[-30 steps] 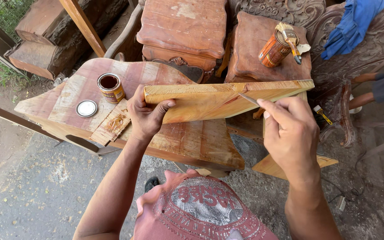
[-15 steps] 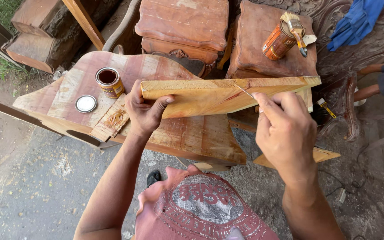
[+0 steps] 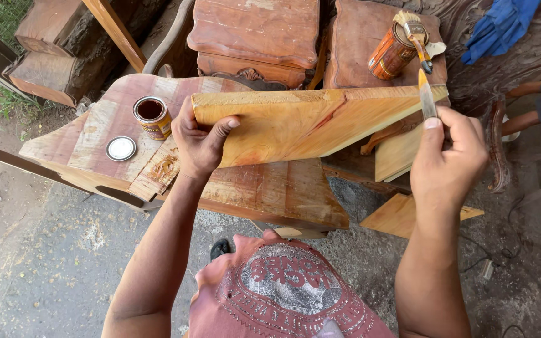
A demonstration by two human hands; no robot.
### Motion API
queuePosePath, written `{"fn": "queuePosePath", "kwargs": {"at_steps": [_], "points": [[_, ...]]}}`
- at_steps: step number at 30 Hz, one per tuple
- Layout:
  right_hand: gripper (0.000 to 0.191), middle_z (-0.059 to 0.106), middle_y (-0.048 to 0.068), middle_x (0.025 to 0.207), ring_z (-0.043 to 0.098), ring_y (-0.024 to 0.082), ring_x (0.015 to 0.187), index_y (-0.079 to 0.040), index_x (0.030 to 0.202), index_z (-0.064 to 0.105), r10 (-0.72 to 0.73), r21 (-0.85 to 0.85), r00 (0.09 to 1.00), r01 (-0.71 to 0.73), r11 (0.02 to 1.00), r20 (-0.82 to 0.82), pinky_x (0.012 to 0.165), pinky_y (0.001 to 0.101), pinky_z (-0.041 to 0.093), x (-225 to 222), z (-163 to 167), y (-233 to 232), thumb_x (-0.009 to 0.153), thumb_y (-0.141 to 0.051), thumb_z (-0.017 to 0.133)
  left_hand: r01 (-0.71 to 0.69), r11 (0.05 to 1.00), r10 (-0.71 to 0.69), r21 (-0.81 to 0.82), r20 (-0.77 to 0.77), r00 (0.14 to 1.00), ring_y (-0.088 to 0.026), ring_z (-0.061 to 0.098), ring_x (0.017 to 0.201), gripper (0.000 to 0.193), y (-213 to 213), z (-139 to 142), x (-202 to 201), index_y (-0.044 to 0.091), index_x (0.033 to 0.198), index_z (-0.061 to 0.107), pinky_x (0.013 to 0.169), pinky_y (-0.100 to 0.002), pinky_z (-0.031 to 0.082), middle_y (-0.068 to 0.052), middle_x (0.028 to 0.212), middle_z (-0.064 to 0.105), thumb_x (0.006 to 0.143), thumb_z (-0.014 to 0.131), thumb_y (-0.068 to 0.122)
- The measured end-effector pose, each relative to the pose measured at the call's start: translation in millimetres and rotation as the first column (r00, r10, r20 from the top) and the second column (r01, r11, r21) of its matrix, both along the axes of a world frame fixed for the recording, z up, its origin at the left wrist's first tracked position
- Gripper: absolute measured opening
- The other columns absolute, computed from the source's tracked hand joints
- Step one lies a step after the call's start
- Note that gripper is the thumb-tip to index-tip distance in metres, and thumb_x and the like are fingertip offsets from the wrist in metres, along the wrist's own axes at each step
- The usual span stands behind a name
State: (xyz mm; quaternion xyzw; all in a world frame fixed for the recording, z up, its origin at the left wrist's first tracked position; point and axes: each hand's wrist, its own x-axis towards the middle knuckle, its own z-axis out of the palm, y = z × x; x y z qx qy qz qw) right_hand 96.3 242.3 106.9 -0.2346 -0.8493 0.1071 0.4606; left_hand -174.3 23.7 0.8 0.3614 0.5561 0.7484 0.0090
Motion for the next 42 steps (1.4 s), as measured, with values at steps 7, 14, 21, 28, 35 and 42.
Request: {"fn": "queuePosePath", "kwargs": {"at_steps": [7, 14, 21, 28, 35, 42], "points": [[0.008, 0.06, 0.01, 0.106, 0.062, 0.016, 0.093, 0.007, 0.117, 0.065, 0.041, -0.233, 0.996, -0.06, 0.971, -0.086, 0.08, 0.0288, 0.052, 8.9, -52.0, -3.0, 0.109, 0.006, 0.065, -0.023, 0.999, 0.025, 0.035, -0.049, 0.998, -0.009, 0.063, 0.095, 0.039, 6.8, 1.5, -8.2, 0.0, 0.114, 0.066, 0.09, -0.025, 0.053, -0.002, 0.104, 0.071, 0.094, 0.087, 0.027], [0.013, 0.06, 0.005, 0.099, 0.061, 0.008, 0.073, 0.005, 0.119, 0.065, 0.043, -0.462, 0.976, -0.139, 0.876, -0.212, 0.061, 0.0235, 0.051, 2.2, -72.0, -3.4, 0.108, 0.0, 0.061, -0.014, 1.0, 0.013, 0.022, 0.01, 1.0, -0.009, 0.063, 0.096, 0.044, 13.0, 2.7, -15.0, 0.0, 0.116, 0.065, 0.09, -0.025, 0.054, -0.002, 0.105, 0.072, 0.093, 0.088, 0.03], [0.015, 0.061, 0.006, 0.092, 0.057, 0.008, 0.073, 0.004, 0.116, 0.063, -0.059, -0.633, 0.898, -0.26, 0.73, -0.436, 0.06, 0.0232, 0.048, 1.3, -100.0, 26.8, 0.113, -0.008, 0.055, 0.027, 0.999, -0.028, 0.046, 0.025, 0.999, -0.009, 0.064, 0.097, 0.045, 5.4, -3.6, -9.5, 0.0, 0.117, 0.066, 0.091, -0.025, 0.054, -0.001, 0.106, 0.072, 0.093, 0.087, 0.031], [0.018, 0.061, 0.004, 0.096, 0.055, 0.009, 0.074, 0.005, 0.119, 0.064, -0.095, -0.619, 0.854, -0.29, 0.73, -0.512, 0.059, 0.0242, 0.045, -1.2, -71.5, 40.7, 0.113, -0.006, 0.051, -0.063, 0.997, 0.06, -0.039, -0.055, 0.997, -0.007, 0.061, 0.088, 0.042, -4.5, -20.0, -9.8, 0.001, 0.106, 0.065, 0.084, -0.024, 0.052, -0.001, 0.096, 0.071, 0.091, 0.088, 0.033], [0.023, 0.063, 0.015, 0.109, 0.064, 0.02, 0.092, 0.003, 0.128, 0.07, -0.01, 0.124, 0.998, 0.003, 0.992, 0.057, 0.074, 0.0318, 0.054, 18.4, 1.0, -34.2, 0.106, 0.009, 0.065, -0.022, 0.999, 0.021, -0.037, -0.034, 0.999, -0.006, 0.061, 0.085, 0.045, -11.6, -23.9, -6.2, 0.002, 0.103, 0.062, 0.08, -0.023, 0.051, -0.001, 0.092, 0.071, 0.09, 0.088, 0.036], [0.034, 0.062, 0.009, 0.099, 0.062, 0.024, 0.091, -0.009, 0.126, 0.076, 0.056, 0.133, 0.963, -0.094, 0.987, 0.264, 0.08, 0.0371, 0.052, -2.9, 24.0, -74.4, 0.094, 0.003, 0.076, -0.029, 0.999, 0.028, -0.023, -0.043, 0.999, -0.006, 0.063, 0.086, 0.043, -17.7, -19.1, 4.6, 0.002, 0.103, 0.062, 0.08, -0.022, 0.053, -0.002, 0.093, 0.072, 0.09, 0.088, 0.034]]}}
